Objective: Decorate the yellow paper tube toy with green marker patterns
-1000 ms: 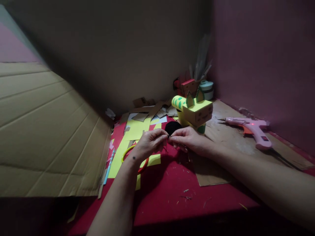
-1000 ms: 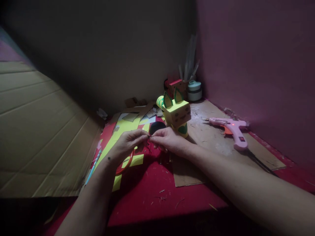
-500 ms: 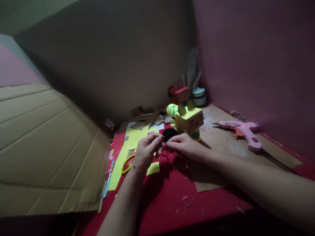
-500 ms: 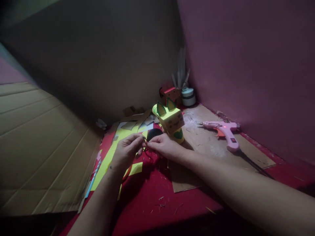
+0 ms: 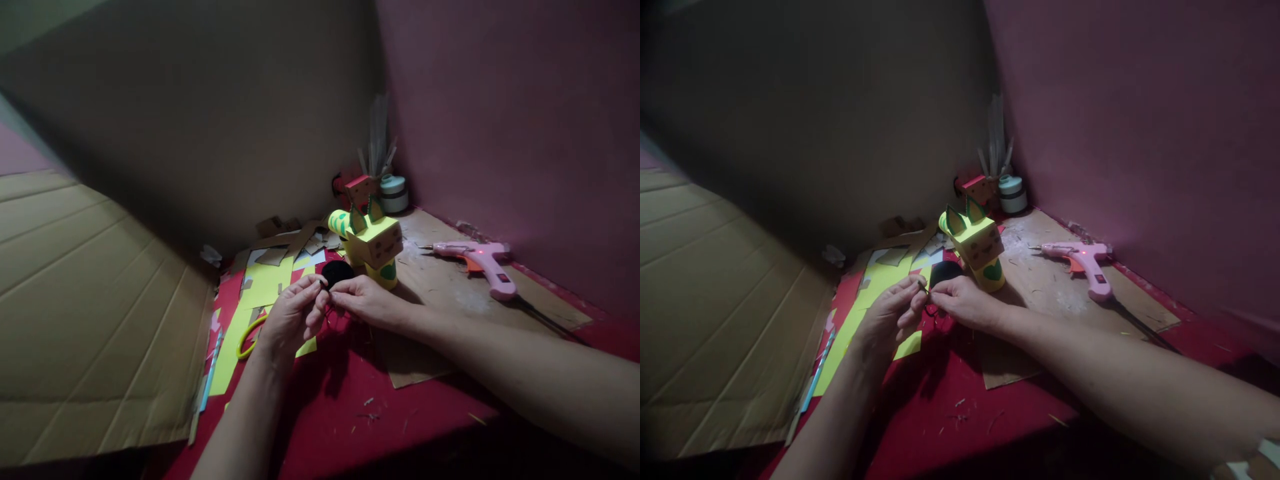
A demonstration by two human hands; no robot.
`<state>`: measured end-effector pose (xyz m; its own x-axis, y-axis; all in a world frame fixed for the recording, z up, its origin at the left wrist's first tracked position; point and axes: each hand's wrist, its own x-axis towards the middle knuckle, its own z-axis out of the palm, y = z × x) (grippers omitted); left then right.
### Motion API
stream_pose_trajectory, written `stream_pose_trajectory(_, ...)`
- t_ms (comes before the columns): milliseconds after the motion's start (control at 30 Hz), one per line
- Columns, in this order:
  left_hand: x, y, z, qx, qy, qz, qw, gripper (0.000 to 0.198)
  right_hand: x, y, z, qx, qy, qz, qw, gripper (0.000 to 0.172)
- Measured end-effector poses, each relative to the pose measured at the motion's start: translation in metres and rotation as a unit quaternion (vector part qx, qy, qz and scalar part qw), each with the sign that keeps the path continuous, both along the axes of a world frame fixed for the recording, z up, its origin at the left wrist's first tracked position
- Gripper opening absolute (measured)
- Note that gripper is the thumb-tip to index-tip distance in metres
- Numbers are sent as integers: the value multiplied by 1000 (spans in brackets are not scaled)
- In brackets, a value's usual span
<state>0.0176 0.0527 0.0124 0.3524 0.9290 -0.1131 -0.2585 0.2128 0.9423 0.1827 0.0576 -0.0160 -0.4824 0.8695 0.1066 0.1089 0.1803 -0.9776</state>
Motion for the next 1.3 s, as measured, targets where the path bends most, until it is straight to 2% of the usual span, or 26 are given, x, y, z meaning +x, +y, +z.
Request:
stream_pose_trajectory(333, -4, 0, -2, -5, -14, -45, 999, 17, 2, -2, 1, 6, -18, 11, 1000, 26)
stream_pose_trajectory(500, -5, -1, -1, -1, -2, -50, 999, 13, 2, 1, -2, 48, -22, 10, 999, 24)
stream_pose_trajectory(667, -2, -1, 1, 21, 7, -47, 999, 16, 4, -1, 0, 125, 5, -84, 989, 7)
stream_pose_trajectory(767, -2, -1, 3, 46, 13, -36, 998, 18, 5, -6, 3, 148, 28, -137, 979, 12)
stream_pose_trajectory(900, 1, -5, 4, 75, 31, -25, 996, 17, 4, -10, 5, 139, 53, -156, 976, 8)
stream_pose_trajectory(1133, 8, -9, -2, 111, 64, -16, 992, 17, 2, -8, 4, 60, 70, -138, 986, 13)
stream_pose_trajectory(1300, 9, -8, -4, 101, 76, -34, 991, 30, 5, -10, 6, 96, 45, -147, 983, 17)
